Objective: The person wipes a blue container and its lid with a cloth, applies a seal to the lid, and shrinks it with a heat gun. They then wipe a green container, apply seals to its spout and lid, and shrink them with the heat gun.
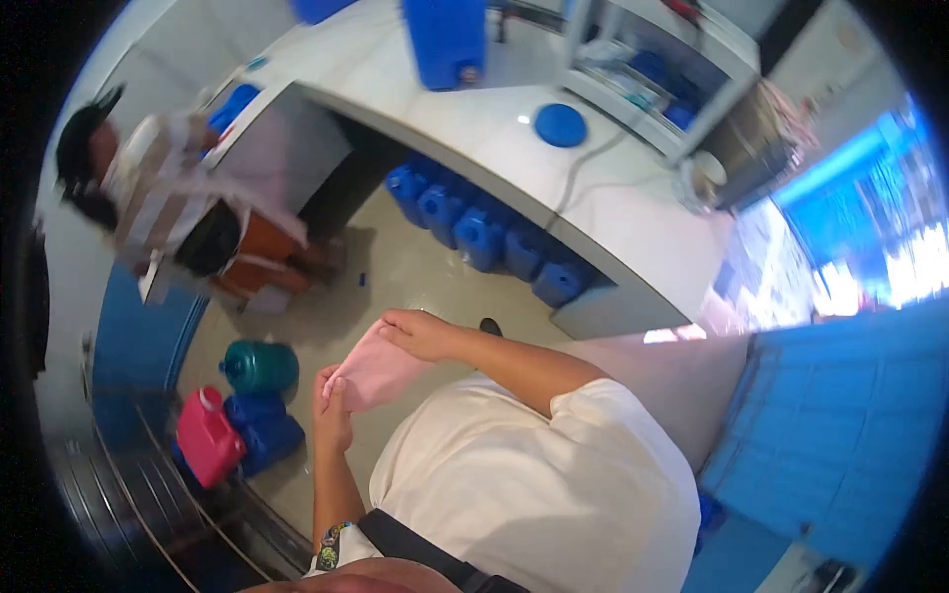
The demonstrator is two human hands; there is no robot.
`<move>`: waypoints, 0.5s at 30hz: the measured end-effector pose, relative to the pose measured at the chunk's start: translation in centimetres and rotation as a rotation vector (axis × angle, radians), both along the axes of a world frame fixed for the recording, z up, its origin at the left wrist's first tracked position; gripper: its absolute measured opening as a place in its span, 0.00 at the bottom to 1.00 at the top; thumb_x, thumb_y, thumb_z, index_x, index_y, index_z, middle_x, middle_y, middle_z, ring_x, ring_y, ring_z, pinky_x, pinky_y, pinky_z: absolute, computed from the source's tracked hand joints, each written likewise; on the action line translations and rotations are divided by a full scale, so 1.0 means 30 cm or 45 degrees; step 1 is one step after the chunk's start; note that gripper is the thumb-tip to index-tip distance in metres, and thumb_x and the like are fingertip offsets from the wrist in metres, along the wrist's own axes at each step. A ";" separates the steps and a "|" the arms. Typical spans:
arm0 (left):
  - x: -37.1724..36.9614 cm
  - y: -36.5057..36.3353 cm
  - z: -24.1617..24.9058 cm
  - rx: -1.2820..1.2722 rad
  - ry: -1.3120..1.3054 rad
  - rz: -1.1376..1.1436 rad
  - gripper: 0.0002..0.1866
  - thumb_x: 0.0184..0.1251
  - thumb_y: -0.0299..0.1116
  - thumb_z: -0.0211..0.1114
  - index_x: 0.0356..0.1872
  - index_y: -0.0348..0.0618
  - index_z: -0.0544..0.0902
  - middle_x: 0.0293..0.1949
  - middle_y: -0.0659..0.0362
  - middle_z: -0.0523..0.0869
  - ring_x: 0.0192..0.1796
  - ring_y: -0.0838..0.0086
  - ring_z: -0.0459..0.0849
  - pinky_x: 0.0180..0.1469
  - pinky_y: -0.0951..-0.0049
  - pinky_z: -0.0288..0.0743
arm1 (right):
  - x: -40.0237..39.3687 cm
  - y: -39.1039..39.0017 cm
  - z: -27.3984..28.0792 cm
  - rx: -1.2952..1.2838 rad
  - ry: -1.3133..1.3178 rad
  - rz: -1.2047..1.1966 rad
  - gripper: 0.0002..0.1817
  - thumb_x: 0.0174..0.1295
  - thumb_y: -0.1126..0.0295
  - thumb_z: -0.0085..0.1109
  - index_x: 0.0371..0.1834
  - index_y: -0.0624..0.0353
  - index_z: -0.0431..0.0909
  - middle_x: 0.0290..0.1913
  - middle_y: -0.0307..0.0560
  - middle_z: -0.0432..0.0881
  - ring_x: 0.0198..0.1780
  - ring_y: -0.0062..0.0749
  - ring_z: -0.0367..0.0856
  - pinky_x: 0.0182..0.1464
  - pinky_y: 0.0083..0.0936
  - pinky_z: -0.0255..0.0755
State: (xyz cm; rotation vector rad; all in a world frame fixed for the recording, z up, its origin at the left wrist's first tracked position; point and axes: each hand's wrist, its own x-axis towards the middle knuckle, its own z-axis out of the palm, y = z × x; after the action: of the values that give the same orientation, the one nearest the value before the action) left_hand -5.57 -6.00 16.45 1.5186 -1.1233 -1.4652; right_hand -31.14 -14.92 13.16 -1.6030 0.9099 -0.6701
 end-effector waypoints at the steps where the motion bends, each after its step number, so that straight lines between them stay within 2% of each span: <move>1: -0.029 -0.046 0.006 -0.027 0.114 -0.012 0.15 0.80 0.41 0.58 0.58 0.44 0.74 0.48 0.63 0.81 0.49 0.81 0.78 0.50 0.78 0.74 | -0.039 -0.015 0.015 0.011 0.000 -0.084 0.13 0.80 0.61 0.48 0.47 0.59 0.75 0.38 0.40 0.79 0.41 0.20 0.73 0.46 0.25 0.72; 3: -0.121 -0.144 0.051 -0.025 0.235 -0.120 0.15 0.80 0.42 0.58 0.58 0.45 0.74 0.49 0.63 0.80 0.48 0.81 0.78 0.49 0.79 0.74 | -0.138 -0.046 0.096 0.244 -0.192 -0.154 0.18 0.78 0.56 0.50 0.52 0.60 0.78 0.44 0.48 0.84 0.45 0.32 0.81 0.50 0.30 0.76; 4: -0.189 -0.200 0.112 -0.063 0.385 -0.124 0.15 0.80 0.40 0.59 0.58 0.43 0.73 0.48 0.62 0.80 0.47 0.80 0.79 0.49 0.78 0.75 | -0.202 -0.069 0.156 0.251 -0.199 -0.246 0.18 0.78 0.56 0.50 0.52 0.60 0.78 0.44 0.48 0.84 0.45 0.32 0.81 0.50 0.30 0.76; 5: -0.254 -0.254 0.164 -0.093 0.536 -0.119 0.15 0.79 0.39 0.59 0.57 0.41 0.73 0.48 0.61 0.80 0.46 0.79 0.79 0.50 0.77 0.76 | -0.269 -0.093 0.224 0.647 -0.706 -0.185 0.18 0.79 0.56 0.50 0.53 0.61 0.79 0.47 0.47 0.85 0.47 0.32 0.83 0.52 0.31 0.77; 6: -0.310 -0.305 0.202 -0.064 0.538 -0.189 0.15 0.79 0.39 0.59 0.57 0.41 0.73 0.48 0.61 0.80 0.46 0.79 0.79 0.50 0.77 0.76 | -0.322 -0.109 0.253 1.008 -1.236 -0.091 0.19 0.79 0.56 0.50 0.54 0.61 0.79 0.50 0.47 0.86 0.50 0.32 0.84 0.53 0.31 0.79; 8: -0.421 -0.412 0.260 -0.080 0.665 -0.271 0.16 0.78 0.39 0.60 0.57 0.40 0.72 0.46 0.60 0.81 0.47 0.78 0.81 0.50 0.76 0.77 | -0.398 -0.155 0.202 1.073 -1.184 -0.258 0.19 0.79 0.57 0.50 0.55 0.62 0.79 0.51 0.47 0.85 0.51 0.32 0.85 0.54 0.31 0.80; 10: -0.500 -0.516 0.270 -0.065 0.641 -0.388 0.15 0.79 0.37 0.60 0.56 0.39 0.73 0.44 0.61 0.81 0.47 0.79 0.81 0.52 0.76 0.76 | -0.483 -0.191 0.183 1.146 -1.122 -0.393 0.19 0.79 0.58 0.49 0.56 0.63 0.79 0.52 0.47 0.85 0.52 0.33 0.86 0.54 0.32 0.81; 12: -0.636 -0.649 0.273 -0.183 0.393 -0.556 0.13 0.79 0.35 0.59 0.56 0.38 0.74 0.45 0.61 0.82 0.48 0.80 0.80 0.54 0.78 0.75 | -0.544 -0.155 0.170 1.081 -1.195 -0.474 0.18 0.79 0.59 0.49 0.56 0.63 0.79 0.53 0.47 0.85 0.52 0.33 0.85 0.54 0.32 0.81; 15: -0.743 -0.770 0.278 -0.190 0.385 -0.616 0.12 0.79 0.32 0.58 0.56 0.38 0.74 0.48 0.60 0.82 0.48 0.80 0.80 0.54 0.81 0.73 | -0.615 -0.203 0.167 1.010 -1.256 -0.569 0.18 0.79 0.59 0.49 0.57 0.63 0.79 0.53 0.47 0.85 0.52 0.33 0.85 0.55 0.33 0.80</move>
State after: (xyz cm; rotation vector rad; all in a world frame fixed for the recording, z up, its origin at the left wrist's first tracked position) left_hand -27.87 -29.10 24.80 0.9164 -1.4338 -1.8077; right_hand -49.58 -21.00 18.16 -0.2521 0.6271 -1.0847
